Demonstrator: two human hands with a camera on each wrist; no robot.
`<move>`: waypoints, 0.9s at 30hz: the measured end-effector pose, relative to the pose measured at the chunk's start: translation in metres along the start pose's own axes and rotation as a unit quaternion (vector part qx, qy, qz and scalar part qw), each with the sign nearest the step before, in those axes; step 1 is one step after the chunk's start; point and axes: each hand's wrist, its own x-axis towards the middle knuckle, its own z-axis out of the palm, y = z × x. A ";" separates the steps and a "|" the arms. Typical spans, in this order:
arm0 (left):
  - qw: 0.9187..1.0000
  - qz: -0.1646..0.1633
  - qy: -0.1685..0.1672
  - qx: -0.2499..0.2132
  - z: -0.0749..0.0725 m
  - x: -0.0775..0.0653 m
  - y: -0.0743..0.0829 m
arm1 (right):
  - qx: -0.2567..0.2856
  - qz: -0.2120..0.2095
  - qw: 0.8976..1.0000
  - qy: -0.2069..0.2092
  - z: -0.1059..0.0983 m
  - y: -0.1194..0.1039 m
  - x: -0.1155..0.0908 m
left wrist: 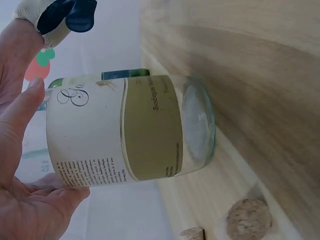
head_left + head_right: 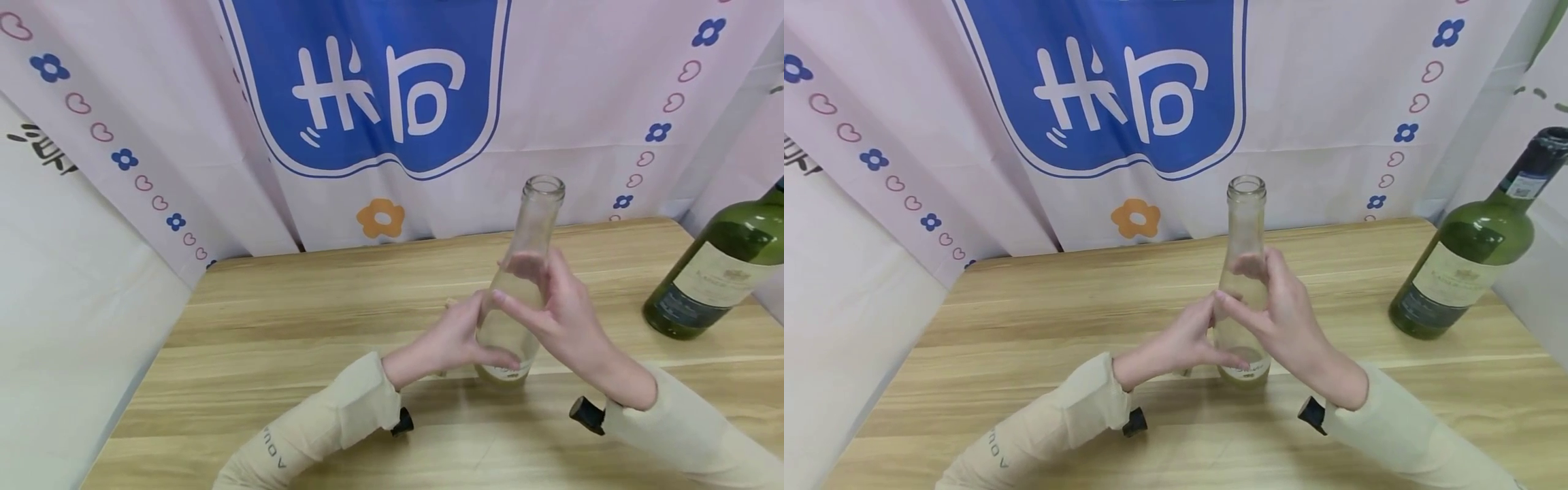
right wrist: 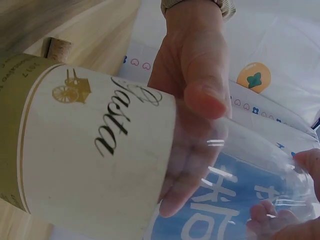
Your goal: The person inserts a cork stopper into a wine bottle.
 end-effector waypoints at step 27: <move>0.918 0.063 -0.223 0.321 -0.045 -0.041 -0.021 | -0.039 0.016 0.999 0.004 0.005 0.005 -0.006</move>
